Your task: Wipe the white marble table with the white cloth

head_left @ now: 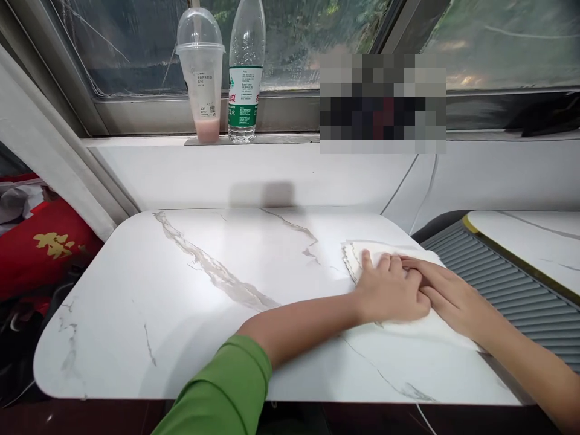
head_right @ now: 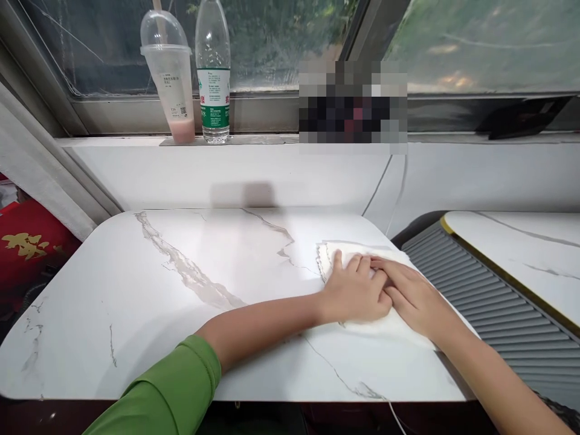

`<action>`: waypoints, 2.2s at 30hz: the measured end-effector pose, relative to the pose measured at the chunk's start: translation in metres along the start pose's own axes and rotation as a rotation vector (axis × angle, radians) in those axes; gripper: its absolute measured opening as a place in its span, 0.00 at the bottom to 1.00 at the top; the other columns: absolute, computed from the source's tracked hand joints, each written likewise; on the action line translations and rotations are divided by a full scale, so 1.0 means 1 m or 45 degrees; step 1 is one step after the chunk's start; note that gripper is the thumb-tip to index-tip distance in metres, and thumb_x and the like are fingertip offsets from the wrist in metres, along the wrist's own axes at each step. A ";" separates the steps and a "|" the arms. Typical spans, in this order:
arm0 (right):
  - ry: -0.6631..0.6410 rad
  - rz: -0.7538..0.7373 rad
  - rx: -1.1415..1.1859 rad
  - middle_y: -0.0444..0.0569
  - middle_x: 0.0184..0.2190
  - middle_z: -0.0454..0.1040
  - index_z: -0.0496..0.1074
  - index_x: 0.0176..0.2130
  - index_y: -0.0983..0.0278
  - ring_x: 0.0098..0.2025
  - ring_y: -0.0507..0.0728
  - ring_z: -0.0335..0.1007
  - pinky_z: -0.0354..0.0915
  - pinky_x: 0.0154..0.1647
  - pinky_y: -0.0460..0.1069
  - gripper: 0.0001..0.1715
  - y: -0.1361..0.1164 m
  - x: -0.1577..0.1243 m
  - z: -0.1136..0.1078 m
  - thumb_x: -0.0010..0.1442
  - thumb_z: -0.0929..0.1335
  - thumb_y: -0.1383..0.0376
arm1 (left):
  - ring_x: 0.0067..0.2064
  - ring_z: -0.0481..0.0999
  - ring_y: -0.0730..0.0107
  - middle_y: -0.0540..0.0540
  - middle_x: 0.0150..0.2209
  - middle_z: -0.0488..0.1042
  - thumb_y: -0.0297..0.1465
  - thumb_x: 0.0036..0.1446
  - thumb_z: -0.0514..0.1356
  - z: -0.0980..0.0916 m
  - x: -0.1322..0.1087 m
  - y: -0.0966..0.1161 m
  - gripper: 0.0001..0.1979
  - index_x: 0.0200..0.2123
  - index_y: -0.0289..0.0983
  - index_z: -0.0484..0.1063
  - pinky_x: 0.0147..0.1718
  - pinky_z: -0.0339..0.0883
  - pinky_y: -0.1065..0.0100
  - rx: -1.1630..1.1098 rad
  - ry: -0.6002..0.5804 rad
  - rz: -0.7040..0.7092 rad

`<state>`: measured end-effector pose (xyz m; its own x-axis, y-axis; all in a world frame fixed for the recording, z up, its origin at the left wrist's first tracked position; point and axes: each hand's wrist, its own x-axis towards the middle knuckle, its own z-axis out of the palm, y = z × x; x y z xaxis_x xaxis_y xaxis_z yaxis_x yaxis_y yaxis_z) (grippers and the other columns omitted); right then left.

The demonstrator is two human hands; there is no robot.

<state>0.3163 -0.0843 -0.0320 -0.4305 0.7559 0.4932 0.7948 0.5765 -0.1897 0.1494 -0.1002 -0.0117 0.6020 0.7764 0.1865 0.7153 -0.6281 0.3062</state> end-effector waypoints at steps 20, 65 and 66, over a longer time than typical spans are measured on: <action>-0.071 0.046 -0.007 0.56 0.50 0.71 0.66 0.49 0.66 0.52 0.63 0.66 0.61 0.54 0.60 0.24 -0.005 0.104 0.054 0.54 0.56 0.67 | 0.65 0.49 0.59 0.38 0.64 0.52 0.34 0.65 0.42 -0.026 0.039 -0.101 0.23 0.61 0.32 0.55 0.62 0.38 0.49 0.215 -0.028 -0.082; -0.116 -0.007 0.166 0.57 0.49 0.70 0.66 0.49 0.67 0.52 0.62 0.62 0.55 0.56 0.57 0.21 -0.164 0.146 0.095 0.57 0.56 0.70 | 0.64 0.50 0.61 0.39 0.63 0.54 0.30 0.64 0.43 -0.087 -0.092 -0.175 0.23 0.61 0.33 0.54 0.62 0.38 0.51 0.312 0.021 -0.250; -0.113 -0.026 0.156 0.58 0.50 0.69 0.65 0.50 0.68 0.53 0.62 0.62 0.54 0.57 0.58 0.22 -0.171 0.135 0.090 0.58 0.56 0.70 | 0.65 0.50 0.60 0.38 0.63 0.54 0.30 0.64 0.43 -0.087 -0.103 -0.166 0.23 0.62 0.32 0.53 0.62 0.38 0.51 0.312 0.017 -0.238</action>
<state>0.0836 -0.0529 -0.0089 -0.4866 0.7651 0.4217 0.7296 0.6214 -0.2856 -0.0620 -0.0717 -0.0005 0.4484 0.8792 0.1612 0.8784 -0.4668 0.1026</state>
